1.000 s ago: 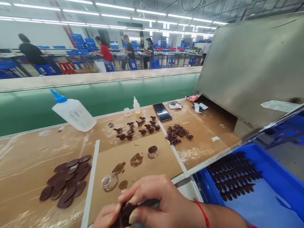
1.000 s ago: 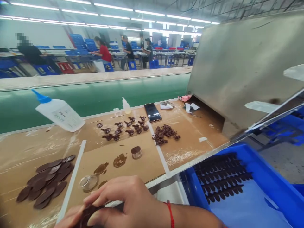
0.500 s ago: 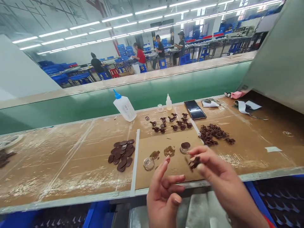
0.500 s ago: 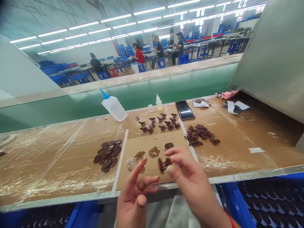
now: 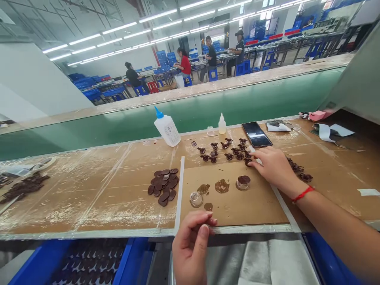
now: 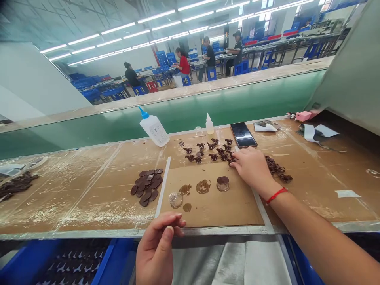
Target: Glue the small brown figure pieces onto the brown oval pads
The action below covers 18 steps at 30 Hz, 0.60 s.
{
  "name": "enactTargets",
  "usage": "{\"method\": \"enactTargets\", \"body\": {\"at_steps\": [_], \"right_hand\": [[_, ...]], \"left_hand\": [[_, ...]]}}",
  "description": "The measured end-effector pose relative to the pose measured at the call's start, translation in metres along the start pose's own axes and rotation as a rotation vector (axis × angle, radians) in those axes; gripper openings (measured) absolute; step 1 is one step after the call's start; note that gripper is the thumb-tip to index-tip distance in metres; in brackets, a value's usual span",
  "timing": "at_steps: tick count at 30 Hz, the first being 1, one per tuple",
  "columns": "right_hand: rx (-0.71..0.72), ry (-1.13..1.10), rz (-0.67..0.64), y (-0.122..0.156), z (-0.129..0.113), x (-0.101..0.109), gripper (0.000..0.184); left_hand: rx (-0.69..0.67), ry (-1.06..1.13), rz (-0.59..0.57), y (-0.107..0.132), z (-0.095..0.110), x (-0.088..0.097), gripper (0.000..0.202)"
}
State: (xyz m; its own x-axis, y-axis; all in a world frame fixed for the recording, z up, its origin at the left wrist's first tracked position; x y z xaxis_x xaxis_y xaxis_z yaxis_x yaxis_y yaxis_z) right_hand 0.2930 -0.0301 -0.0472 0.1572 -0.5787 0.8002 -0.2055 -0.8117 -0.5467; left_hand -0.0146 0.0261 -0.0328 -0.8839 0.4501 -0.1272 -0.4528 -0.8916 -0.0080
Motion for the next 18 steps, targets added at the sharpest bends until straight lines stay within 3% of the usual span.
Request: {"method": "enactTargets", "body": {"at_steps": [4,10,13,18], "right_hand": [[-0.058,0.035,0.090,0.025,0.011,0.025,0.025],[-0.099,-0.022,0.000,0.078,0.014,0.048,0.024],[-0.075,-0.023,-0.090,0.088,0.011,0.047,0.024],[-0.081,0.037,-0.112,0.091,0.009,0.040,0.023]], "left_hand": [[-0.010,-0.176,0.281,-0.019,0.000,0.036,0.013],[0.047,-0.687,0.459,-0.064,0.001,0.119,0.029],[0.000,-0.847,0.419,-0.078,0.002,0.137,0.031],[-0.064,-0.895,0.287,-0.085,0.002,0.133,0.029]]}}
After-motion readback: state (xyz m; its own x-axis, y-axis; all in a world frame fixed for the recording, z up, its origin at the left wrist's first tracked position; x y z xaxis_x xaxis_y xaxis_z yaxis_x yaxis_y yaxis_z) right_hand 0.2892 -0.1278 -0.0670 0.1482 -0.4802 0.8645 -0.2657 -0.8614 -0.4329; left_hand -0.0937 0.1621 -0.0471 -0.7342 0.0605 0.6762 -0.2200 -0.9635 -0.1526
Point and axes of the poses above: each hand's wrist, its own y-axis away from the middle knuckle, its own x-axis out of the back of the hand, z = x × y, the point moved 1 cm from there along -y, towards the middle knuckle, and after that the axes turned 14 degrees about x, right-handed, at the moved point
